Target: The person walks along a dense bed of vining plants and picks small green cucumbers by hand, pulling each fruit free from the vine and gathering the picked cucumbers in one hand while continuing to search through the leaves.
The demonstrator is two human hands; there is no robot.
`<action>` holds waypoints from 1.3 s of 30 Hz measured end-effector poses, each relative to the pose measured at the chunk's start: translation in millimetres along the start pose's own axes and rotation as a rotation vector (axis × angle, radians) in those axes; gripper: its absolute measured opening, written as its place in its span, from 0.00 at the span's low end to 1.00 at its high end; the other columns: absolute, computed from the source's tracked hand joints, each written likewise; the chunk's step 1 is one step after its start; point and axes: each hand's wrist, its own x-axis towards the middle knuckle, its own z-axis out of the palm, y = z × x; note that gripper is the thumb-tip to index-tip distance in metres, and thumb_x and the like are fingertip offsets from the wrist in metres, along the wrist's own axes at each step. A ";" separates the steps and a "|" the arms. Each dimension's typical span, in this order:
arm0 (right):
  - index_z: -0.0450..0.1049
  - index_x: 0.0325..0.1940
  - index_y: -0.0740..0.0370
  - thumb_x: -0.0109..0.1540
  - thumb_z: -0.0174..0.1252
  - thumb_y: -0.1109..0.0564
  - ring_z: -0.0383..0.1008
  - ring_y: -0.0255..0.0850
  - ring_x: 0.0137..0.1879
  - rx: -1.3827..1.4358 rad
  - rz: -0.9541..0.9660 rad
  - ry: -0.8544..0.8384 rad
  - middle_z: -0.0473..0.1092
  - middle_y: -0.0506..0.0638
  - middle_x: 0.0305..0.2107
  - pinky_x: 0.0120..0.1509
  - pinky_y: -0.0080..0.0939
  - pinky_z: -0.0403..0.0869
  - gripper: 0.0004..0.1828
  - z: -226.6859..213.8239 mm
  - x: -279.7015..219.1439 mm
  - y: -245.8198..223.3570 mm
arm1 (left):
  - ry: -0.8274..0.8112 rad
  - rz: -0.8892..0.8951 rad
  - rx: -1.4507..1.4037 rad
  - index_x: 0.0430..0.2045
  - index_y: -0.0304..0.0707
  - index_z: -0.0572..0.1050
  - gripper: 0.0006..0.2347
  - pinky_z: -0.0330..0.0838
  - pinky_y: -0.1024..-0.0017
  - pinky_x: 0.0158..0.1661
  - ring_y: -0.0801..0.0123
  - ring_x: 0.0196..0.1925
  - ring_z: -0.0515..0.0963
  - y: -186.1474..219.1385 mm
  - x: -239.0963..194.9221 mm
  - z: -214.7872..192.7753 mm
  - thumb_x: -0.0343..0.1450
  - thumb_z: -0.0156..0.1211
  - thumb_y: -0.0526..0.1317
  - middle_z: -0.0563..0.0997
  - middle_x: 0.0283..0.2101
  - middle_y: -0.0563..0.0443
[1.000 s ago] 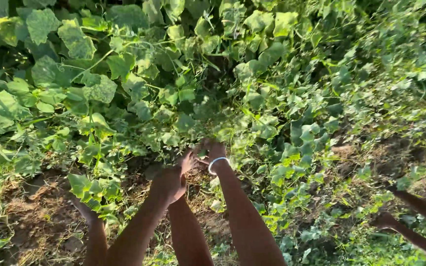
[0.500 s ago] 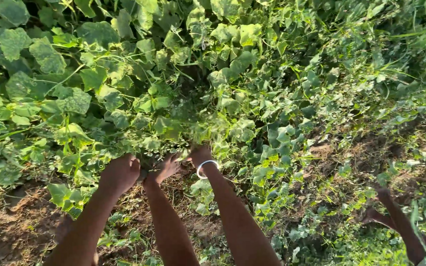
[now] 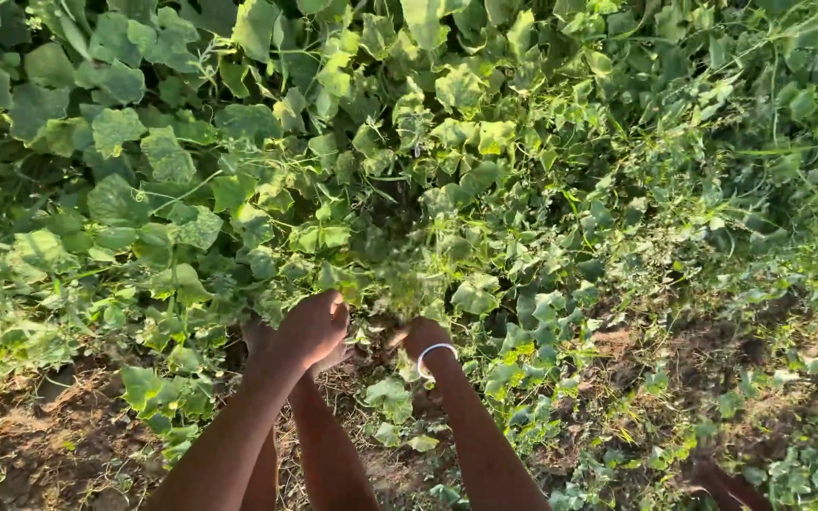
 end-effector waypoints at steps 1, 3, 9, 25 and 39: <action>0.82 0.52 0.32 0.63 0.54 0.59 0.73 0.47 0.63 -0.007 0.027 -0.045 0.70 0.46 0.63 0.64 0.47 0.74 0.22 -35.2 -18.5 -19.1 | 0.012 0.009 -0.041 0.49 0.37 0.75 0.16 0.76 0.57 0.51 0.47 0.47 0.84 -2.4 3.1 -2.8 0.74 0.50 0.48 0.84 0.45 0.35; 0.83 0.52 0.30 0.64 0.53 0.58 0.74 0.46 0.63 -0.033 0.046 -0.124 0.70 0.45 0.64 0.66 0.47 0.74 0.22 -60.2 -48.1 -38.4 | 0.013 -0.011 -0.108 0.48 0.37 0.75 0.16 0.76 0.57 0.50 0.47 0.46 0.84 -10.2 -4.7 3.3 0.74 0.50 0.47 0.84 0.44 0.35; 0.77 0.60 0.41 0.69 0.49 0.53 0.78 0.43 0.61 0.306 -0.034 0.082 0.73 0.48 0.62 0.61 0.43 0.76 0.18 -13.4 11.2 -39.3 | 0.035 -0.128 -0.154 0.50 0.37 0.76 0.17 0.76 0.56 0.53 0.47 0.50 0.84 -39.1 21.6 -1.5 0.73 0.50 0.47 0.84 0.48 0.35; 0.36 0.80 0.41 0.69 0.45 0.54 0.74 0.64 0.60 1.375 -0.130 -0.183 0.52 0.61 0.73 0.51 0.65 0.80 0.39 -162.8 -48.9 -216.2 | 0.171 -0.229 -0.887 0.35 0.27 0.79 0.09 0.76 0.66 0.26 0.61 0.24 0.81 -69.2 51.9 -53.9 0.72 0.52 0.33 0.83 0.29 0.38; 0.64 0.71 0.56 0.66 0.53 0.54 0.81 0.53 0.53 0.973 -0.054 0.114 0.74 0.61 0.55 0.47 0.52 0.85 0.28 -183.7 8.4 -228.0 | -0.136 -0.368 0.226 0.63 0.41 0.71 0.25 0.77 0.54 0.51 0.50 0.54 0.82 -162.7 73.6 -122.5 0.70 0.69 0.44 0.80 0.55 0.39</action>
